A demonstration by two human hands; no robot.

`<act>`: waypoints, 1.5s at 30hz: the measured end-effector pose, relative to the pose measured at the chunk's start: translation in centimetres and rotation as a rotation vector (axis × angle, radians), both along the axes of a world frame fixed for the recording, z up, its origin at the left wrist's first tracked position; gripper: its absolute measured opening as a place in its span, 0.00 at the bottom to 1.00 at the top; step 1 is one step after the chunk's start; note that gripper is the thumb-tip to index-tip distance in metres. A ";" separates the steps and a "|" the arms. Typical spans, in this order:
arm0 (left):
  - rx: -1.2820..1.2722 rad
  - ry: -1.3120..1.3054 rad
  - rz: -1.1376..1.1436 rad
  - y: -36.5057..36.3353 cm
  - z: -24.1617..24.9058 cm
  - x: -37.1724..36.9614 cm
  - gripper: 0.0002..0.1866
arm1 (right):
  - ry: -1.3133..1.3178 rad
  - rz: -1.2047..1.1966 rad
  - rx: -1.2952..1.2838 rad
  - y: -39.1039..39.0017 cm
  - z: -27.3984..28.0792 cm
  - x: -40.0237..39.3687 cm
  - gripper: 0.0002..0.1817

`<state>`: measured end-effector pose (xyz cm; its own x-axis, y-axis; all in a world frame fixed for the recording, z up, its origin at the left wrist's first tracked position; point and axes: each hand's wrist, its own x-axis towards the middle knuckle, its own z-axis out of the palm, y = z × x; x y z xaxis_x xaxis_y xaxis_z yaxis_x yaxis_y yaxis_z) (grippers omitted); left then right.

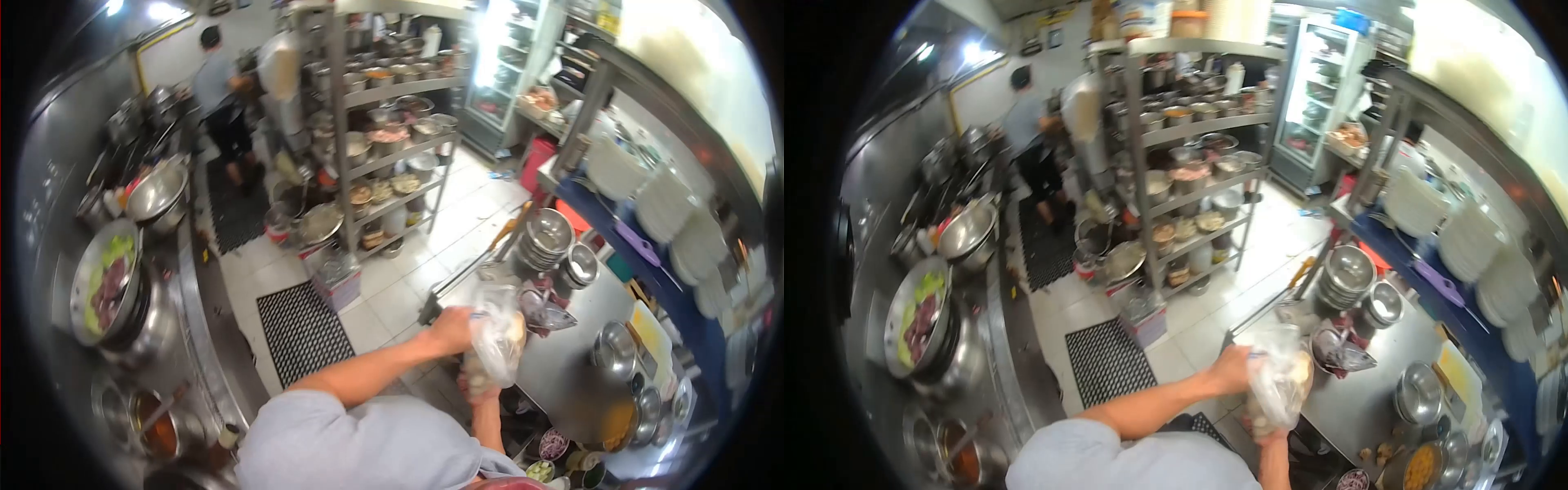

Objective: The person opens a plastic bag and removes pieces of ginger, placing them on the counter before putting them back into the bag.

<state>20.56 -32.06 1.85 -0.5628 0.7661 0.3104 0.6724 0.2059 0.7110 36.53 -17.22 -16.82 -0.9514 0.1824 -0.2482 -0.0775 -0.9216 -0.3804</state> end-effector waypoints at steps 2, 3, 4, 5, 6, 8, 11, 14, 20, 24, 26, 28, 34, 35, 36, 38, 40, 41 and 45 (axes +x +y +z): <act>0.117 0.042 0.021 -1.0 -1.1 -1.3 0.12 | 0.002 0.113 -0.267 1.7 -1.1 0.8 0.40; 0.237 0.098 0.000 -0.9 -1.6 -2.3 0.10 | 0.406 0.269 -0.250 2.0 1.8 -0.1 0.41; 0.248 0.106 0.013 -1.1 -2.2 -2.9 0.10 | 0.811 0.420 -0.234 1.7 6.2 -0.2 0.42; 0.256 0.093 0.069 -1.8 -3.0 -3.2 0.10 | 0.758 0.266 -0.118 3.1 7.8 0.8 0.42; 0.261 0.078 0.122 -2.5 -3.6 -3.2 0.10 | 0.702 0.108 -0.007 4.9 8.8 1.7 0.42; 0.311 0.046 0.143 -3.6 -3.7 -3.0 0.11 | 0.514 0.028 0.249 6.6 9.4 2.6 0.37; 0.172 0.153 0.260 -5.8 -6.3 -3.0 0.15 | 0.202 0.053 0.776 3.8 14.0 1.5 0.31; 0.371 -0.848 0.100 -6.8 -10.3 -2.7 0.15 | -0.005 0.205 1.164 -1.4 13.2 -0.6 0.47; 0.315 -0.855 0.098 -6.6 -7.9 3.4 0.16 | 0.004 0.095 1.661 -7.6 15.4 -5.5 0.42; -0.097 -0.716 0.141 -7.1 -7.3 4.1 0.21 | 0.032 -0.070 1.432 -8.0 12.6 -7.7 0.07; -0.074 -0.669 0.083 -7.6 -7.7 4.5 0.19 | 0.032 -0.040 1.110 -8.4 12.5 -8.2 0.05; 0.426 -0.544 -0.016 -7.7 -9.8 3.8 0.17 | 0.033 -0.015 0.792 -9.0 13.9 -9.3 0.03; 0.057 -0.484 0.088 -9.7 -7.1 1.5 0.12 | 0.070 0.144 0.209 -7.4 15.6 -12.2 0.09; 0.125 -0.296 0.178 -9.8 -6.9 1.2 0.14 | 0.127 0.096 0.228 -7.7 17.4 -12.2 0.12; 0.188 -0.112 0.267 -10.1 -6.8 1.1 0.15 | 0.088 -0.069 0.465 -7.6 19.8 -12.2 0.13; 0.157 -0.143 0.326 -11.3 -6.5 0.5 0.12 | 0.165 -0.317 0.739 -5.5 24.4 -11.3 0.19; 0.001 -0.338 0.397 -12.2 -5.5 0.2 0.15 | 0.403 -0.296 1.278 -7.0 27.8 -9.5 0.22; -0.093 -0.300 0.377 -12.3 -4.6 0.4 0.15 | 0.634 -0.274 1.813 -8.5 29.5 -8.8 0.25; -0.101 -0.181 0.317 -12.0 -4.4 -0.1 0.13 | 1.053 -0.009 2.779 -10.9 24.1 -10.6 0.32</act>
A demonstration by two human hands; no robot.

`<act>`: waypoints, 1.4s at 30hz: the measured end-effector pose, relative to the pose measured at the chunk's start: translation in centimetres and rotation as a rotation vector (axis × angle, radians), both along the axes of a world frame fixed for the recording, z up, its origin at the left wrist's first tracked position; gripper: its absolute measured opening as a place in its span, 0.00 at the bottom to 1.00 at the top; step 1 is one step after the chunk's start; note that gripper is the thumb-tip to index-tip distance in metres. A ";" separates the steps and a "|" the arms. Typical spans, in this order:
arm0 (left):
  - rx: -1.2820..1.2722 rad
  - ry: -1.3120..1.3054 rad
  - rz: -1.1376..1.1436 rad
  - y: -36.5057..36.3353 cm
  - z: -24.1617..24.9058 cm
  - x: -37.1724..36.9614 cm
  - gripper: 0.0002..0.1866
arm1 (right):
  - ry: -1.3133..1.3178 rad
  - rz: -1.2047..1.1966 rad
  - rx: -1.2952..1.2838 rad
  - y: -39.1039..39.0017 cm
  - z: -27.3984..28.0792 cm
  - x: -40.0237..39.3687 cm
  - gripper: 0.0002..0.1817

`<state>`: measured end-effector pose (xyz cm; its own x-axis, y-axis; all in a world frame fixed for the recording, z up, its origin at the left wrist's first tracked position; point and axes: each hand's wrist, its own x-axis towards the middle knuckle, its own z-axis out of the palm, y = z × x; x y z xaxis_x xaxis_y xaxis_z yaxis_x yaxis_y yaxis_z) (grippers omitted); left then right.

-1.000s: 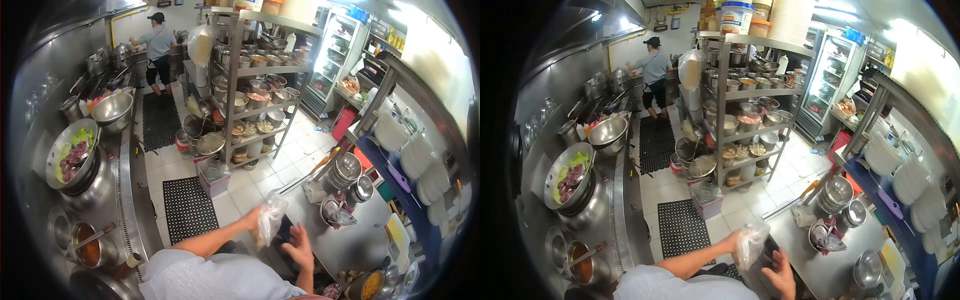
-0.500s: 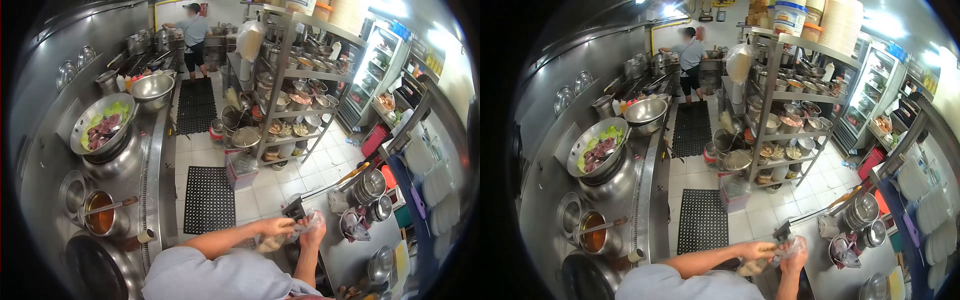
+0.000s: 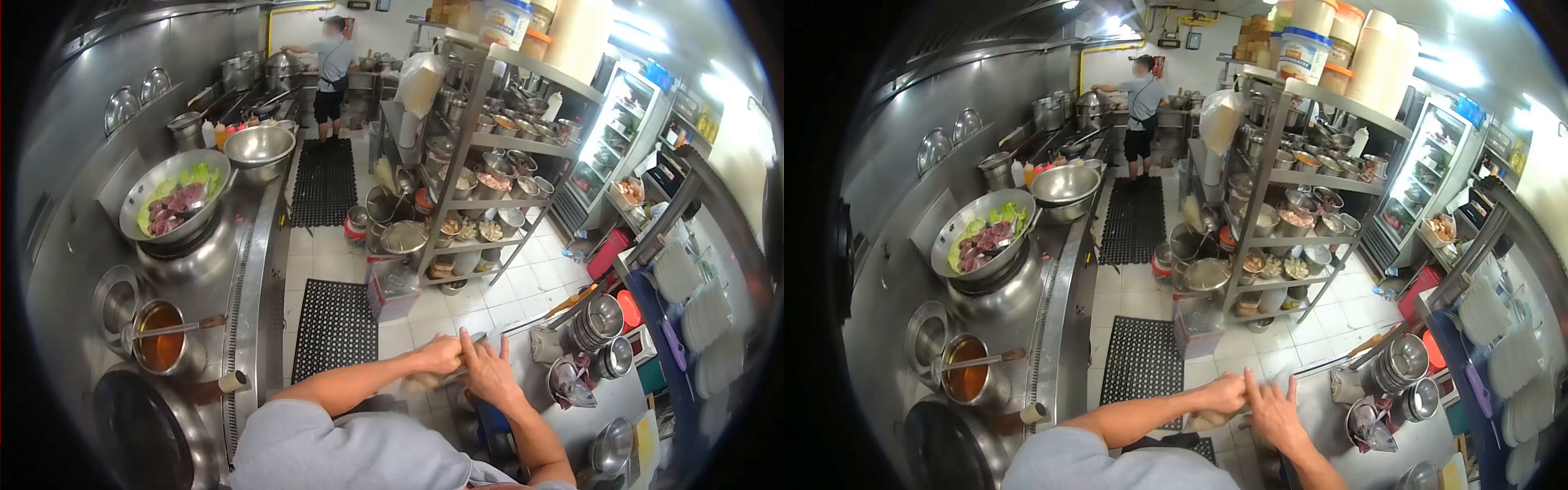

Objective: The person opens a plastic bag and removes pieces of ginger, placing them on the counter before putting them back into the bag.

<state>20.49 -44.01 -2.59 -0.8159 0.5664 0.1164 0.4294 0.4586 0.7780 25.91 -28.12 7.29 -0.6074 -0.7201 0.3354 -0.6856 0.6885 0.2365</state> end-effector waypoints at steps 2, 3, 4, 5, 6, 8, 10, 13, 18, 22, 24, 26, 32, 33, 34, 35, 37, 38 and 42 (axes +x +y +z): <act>-0.047 -0.021 -0.110 -0.6 0.8 -0.8 0.13 | -0.583 -0.241 -0.224 3.1 -4.5 -1.6 0.25; -0.087 -0.059 -0.211 -0.5 1.0 -1.3 0.13 | -0.563 -0.237 -0.216 4.2 -4.5 -1.4 0.25; 0.005 0.084 -0.293 -0.4 -0.1 -1.3 0.13 | -0.573 -0.213 -0.166 5.0 -4.4 -0.2 0.21; 0.003 0.087 -0.293 -0.4 0.7 -1.2 0.13 | -0.586 -0.189 -0.120 5.6 -3.7 0.8 0.17; -0.007 0.200 -0.373 -0.4 2.0 -0.6 0.11 | -0.587 -0.186 -0.123 5.9 -2.3 1.6 0.17; 0.061 0.414 -0.502 -0.1 3.8 -0.9 0.09 | -0.690 -0.187 -0.105 6.6 1.5 2.9 0.15; 0.038 0.368 -0.544 0.5 6.6 -1.5 0.08 | -0.635 -0.192 -0.114 7.4 4.8 3.5 0.15; 0.080 0.343 -0.606 1.6 10.9 -1.6 0.08 | -0.575 -0.218 -0.093 8.6 9.4 4.5 0.13; 0.168 0.089 -0.692 1.9 20.9 -0.3 0.07 | -0.525 -0.174 -0.228 14.1 14.4 2.8 0.13; 0.737 -0.290 -0.510 5.3 20.7 -0.7 0.11 | -0.501 -0.150 -1.608 10.4 4.5 -3.4 0.15; 0.945 -0.364 -0.255 6.7 18.2 -2.5 0.10 | -0.446 0.020 -2.071 3.7 0.0 -5.8 0.18; 1.053 -0.358 -0.117 6.6 15.8 -4.5 0.11 | -0.455 0.093 -2.245 -0.8 -1.4 -6.7 0.20; 0.869 0.133 0.399 5.6 10.4 -7.6 0.10 | -0.986 -0.165 -1.750 -1.3 -4.2 -9.2 0.16; 0.877 0.144 0.406 4.9 10.6 -7.7 0.10 | -1.063 -0.114 -1.700 -1.3 -4.1 -9.5 0.14; 0.647 0.368 0.493 4.2 10.7 -7.6 0.08 | -1.075 -0.127 -1.634 -1.4 -4.0 -9.5 0.15; 0.403 0.578 0.570 3.6 10.9 -7.4 0.07 | -1.076 -0.121 -1.627 -1.5 -3.5 -9.2 0.15; 0.391 0.676 0.542 2.9 10.0 -7.7 0.06 | -1.094 -0.177 -1.544 -1.7 -2.8 -8.8 0.19; 0.386 0.751 0.542 2.7 9.9 -7.5 0.06 | -1.094 -0.195 -1.509 -1.4 -2.9 -8.9 0.19; 0.472 0.518 0.466 2.5 9.9 -6.7 0.07 | -1.367 -0.181 -1.695 -0.8 -0.4 -7.6 0.21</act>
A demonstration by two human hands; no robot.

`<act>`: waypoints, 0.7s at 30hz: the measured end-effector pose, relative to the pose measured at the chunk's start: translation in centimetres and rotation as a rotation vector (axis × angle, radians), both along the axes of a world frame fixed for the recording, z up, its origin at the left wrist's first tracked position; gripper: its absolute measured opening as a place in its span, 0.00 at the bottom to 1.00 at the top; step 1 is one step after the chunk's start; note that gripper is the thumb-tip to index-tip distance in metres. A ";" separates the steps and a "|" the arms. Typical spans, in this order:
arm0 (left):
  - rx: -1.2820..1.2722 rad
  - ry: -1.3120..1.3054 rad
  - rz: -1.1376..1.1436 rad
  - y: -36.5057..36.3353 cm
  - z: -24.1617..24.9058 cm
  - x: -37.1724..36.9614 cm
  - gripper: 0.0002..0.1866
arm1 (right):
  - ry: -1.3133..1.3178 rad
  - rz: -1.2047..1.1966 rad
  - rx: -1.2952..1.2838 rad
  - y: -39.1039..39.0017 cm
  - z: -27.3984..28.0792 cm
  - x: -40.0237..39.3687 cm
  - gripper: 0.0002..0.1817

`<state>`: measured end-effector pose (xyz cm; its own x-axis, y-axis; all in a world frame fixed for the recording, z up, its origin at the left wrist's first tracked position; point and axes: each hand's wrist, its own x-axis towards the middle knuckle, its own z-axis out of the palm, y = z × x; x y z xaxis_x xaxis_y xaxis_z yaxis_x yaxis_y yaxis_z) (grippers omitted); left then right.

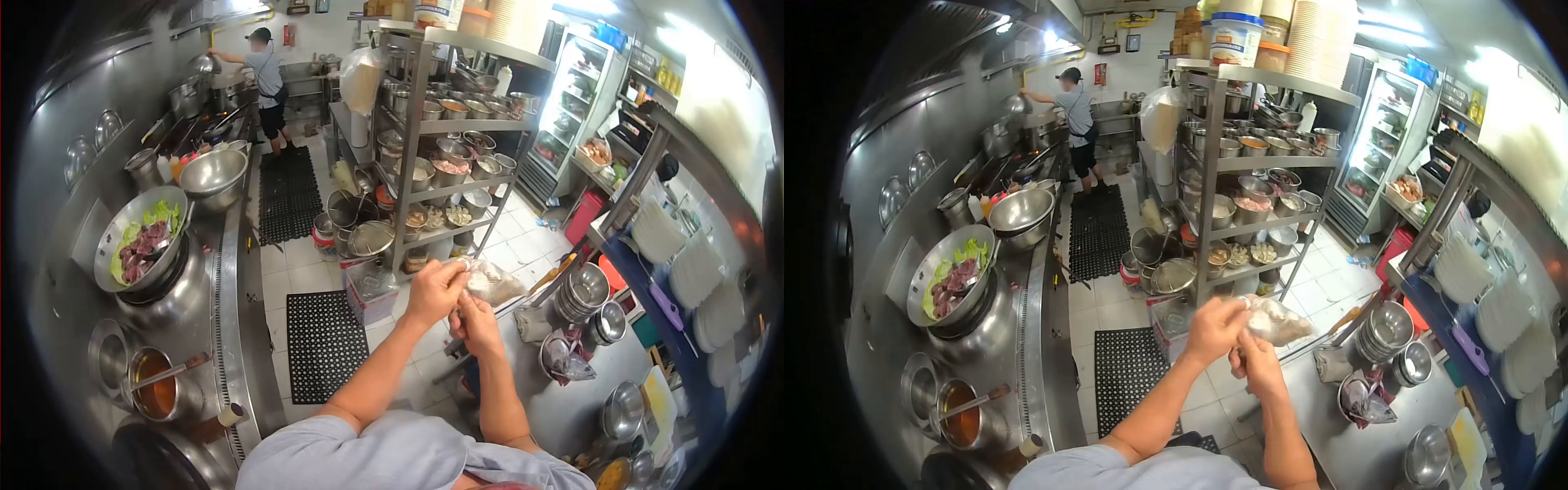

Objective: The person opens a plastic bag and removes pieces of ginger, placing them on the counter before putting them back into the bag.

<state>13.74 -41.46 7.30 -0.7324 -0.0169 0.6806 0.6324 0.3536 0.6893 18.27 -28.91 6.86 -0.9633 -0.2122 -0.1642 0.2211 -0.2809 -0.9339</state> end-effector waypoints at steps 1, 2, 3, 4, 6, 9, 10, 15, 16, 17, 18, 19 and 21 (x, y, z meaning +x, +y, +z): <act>0.159 -0.177 -0.111 0.0 -0.1 0.0 0.08 | -0.008 -0.002 -0.006 0.2 -0.2 -0.2 0.21; 0.314 -0.497 -0.274 -0.1 0.3 0.3 0.10 | 0.073 -0.043 0.171 0.3 -0.7 -0.3 0.21; 0.318 -0.503 -0.263 -0.1 -0.7 0.0 0.10 | 0.163 -0.076 0.351 0.3 -0.8 -0.5 0.22; 0.341 -0.536 -0.350 -0.1 -2.6 -0.7 0.11 | 0.427 -0.164 0.775 0.3 -0.6 -0.2 0.19; 0.285 -0.618 -0.409 -0.4 -2.9 0.0 0.11 | 0.612 -0.185 1.141 1.2 -0.9 0.0 0.18; 0.530 -0.640 -0.611 0.4 -5.5 0.5 0.07 | 0.889 -0.247 1.497 4.1 -1.9 -1.2 0.16; 0.543 -0.755 -0.650 0.4 -5.4 1.1 0.05 | 0.681 -0.250 1.166 4.7 -1.7 -1.6 0.15; 0.371 -0.561 -0.724 1.8 -7.7 1.1 0.05 | 0.206 -0.216 0.573 6.8 -4.1 -1.9 0.16; 0.266 -0.606 -0.707 1.7 -8.0 1.3 0.07 | 0.192 -0.266 0.713 6.5 -3.9 -1.2 0.15; 0.162 -0.654 -0.688 1.7 -7.8 1.6 0.08 | 0.360 -0.325 0.921 6.1 -3.9 -0.8 0.13; 0.094 -0.641 -0.647 1.9 -7.7 2.0 0.07 | 0.423 -0.343 1.025 6.1 -3.7 -0.2 0.12; 0.091 -0.649 -0.656 2.2 -7.5 2.3 0.07 | 0.482 -0.359 1.130 6.1 -3.3 0.7 0.10; -0.121 -0.427 -0.478 3.0 -6.4 2.9 0.06 | 0.563 -0.383 1.127 6.8 -3.1 1.6 0.08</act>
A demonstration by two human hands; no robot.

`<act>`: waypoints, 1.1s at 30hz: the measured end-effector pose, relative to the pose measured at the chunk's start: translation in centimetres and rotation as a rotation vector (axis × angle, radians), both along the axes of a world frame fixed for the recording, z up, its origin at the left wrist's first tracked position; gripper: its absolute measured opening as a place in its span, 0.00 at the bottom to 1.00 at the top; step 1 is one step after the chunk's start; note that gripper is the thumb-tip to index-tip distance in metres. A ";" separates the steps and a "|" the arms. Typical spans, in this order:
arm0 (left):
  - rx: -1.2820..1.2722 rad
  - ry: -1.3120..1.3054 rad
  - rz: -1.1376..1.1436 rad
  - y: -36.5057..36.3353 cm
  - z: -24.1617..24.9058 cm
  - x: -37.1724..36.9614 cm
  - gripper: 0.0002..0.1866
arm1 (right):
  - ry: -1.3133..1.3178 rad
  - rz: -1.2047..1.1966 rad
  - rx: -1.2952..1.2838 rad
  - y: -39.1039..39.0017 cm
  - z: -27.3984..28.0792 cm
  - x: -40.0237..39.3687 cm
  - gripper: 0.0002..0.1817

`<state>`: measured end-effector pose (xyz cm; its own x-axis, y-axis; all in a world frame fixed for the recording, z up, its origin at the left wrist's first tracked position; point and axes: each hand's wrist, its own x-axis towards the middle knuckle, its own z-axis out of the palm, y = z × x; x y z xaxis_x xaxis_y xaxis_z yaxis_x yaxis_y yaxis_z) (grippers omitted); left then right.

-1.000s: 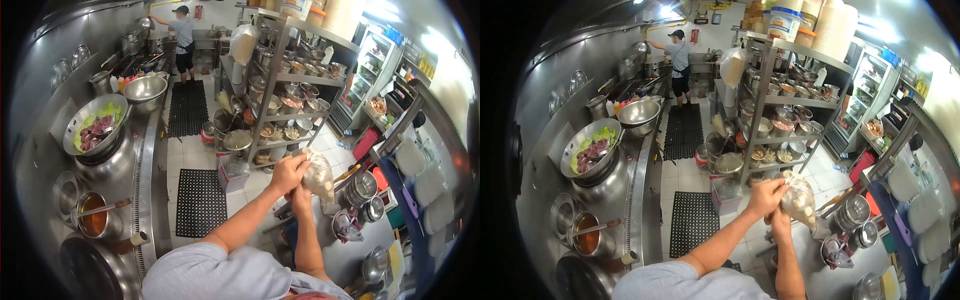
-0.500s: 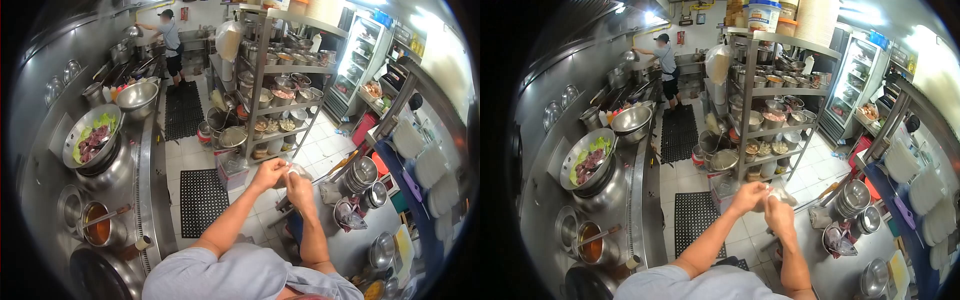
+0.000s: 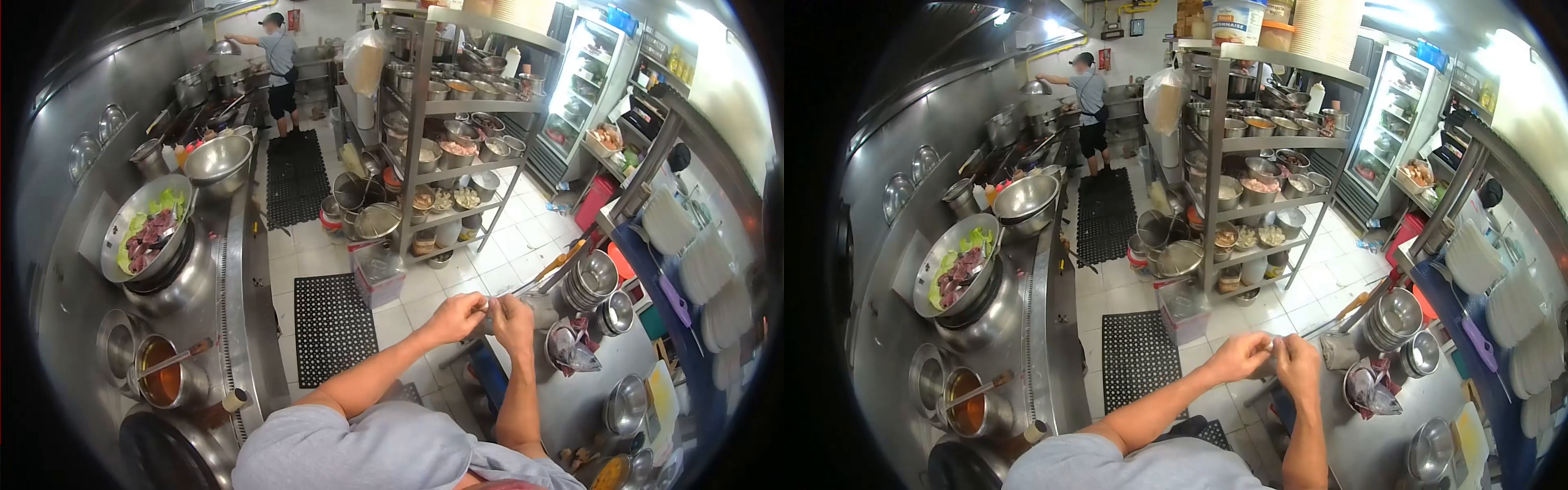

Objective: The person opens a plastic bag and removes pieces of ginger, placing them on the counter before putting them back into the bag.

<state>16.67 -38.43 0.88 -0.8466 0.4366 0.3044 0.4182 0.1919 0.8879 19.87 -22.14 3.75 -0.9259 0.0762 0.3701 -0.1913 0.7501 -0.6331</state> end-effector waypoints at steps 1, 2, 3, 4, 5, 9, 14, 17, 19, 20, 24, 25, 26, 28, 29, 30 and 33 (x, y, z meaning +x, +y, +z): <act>0.013 0.082 0.035 0.3 0.8 0.7 0.06 | 0.077 0.028 0.016 0.5 -0.1 0.6 0.06; 0.017 0.075 0.032 0.3 1.0 1.2 0.06 | 0.070 0.024 0.020 1.1 -0.3 1.1 0.06; 0.005 0.101 -0.046 0.4 1.2 1.3 0.06 | 0.034 0.141 -0.199 2.0 -0.4 1.5 0.06; -0.007 0.127 -0.126 0.5 1.3 1.5 0.06 | -0.002 0.256 -0.420 2.8 -0.5 2.1 0.08; 0.027 0.138 -0.230 0.5 1.4 1.7 0.06 | -0.145 0.354 -0.617 3.4 -0.1 3.3 0.11; 0.040 -0.014 -0.439 -0.4 4.9 3.2 0.08 | -0.088 0.456 -0.673 4.0 1.0 6.4 0.12; 0.120 -0.172 -0.741 0.1 7.7 4.1 0.07 | 0.077 0.603 -0.480 5.0 4.0 6.9 0.11; 0.132 -0.031 -0.699 0.6 8.7 4.2 0.08 | 0.134 0.590 -0.321 4.7 6.7 6.9 0.11; 0.187 0.078 -0.576 0.7 9.5 4.5 0.08 | 0.237 0.543 -0.151 4.5 8.2 7.0 0.11; 0.189 0.076 -0.581 0.8 10.0 4.6 0.08 | 0.235 0.537 -0.150 4.4 8.7 6.9 0.11; 0.332 0.312 -0.411 1.3 11.5 4.4 0.09 | 0.342 0.466 -0.167 3.8 9.7 6.7 0.10; 0.337 0.318 -0.391 1.4 11.6 4.3 0.08 | 0.345 0.441 -0.160 3.7 9.9 6.6 0.09; 0.342 0.328 -0.378 1.5 11.6 4.1 0.08 | 0.354 0.410 -0.152 3.7 10.3 6.5 0.09; 0.313 0.303 -0.341 1.5 11.2 4.2 0.08 | 0.398 0.362 -0.128 3.4 10.4 6.5 0.08; 0.280 0.280 -0.301 1.7 11.0 4.3 0.08 | 0.385 0.375 -0.134 3.4 10.2 6.4 0.08; 0.267 0.306 -0.358 1.9 11.0 4.5 0.08 | 0.381 0.376 -0.144 3.4 10.3 6.6 0.08; 0.287 0.251 -0.280 2.6 10.4 4.8 0.09 | 0.308 0.277 -0.214 2.9 10.6 7.3 0.07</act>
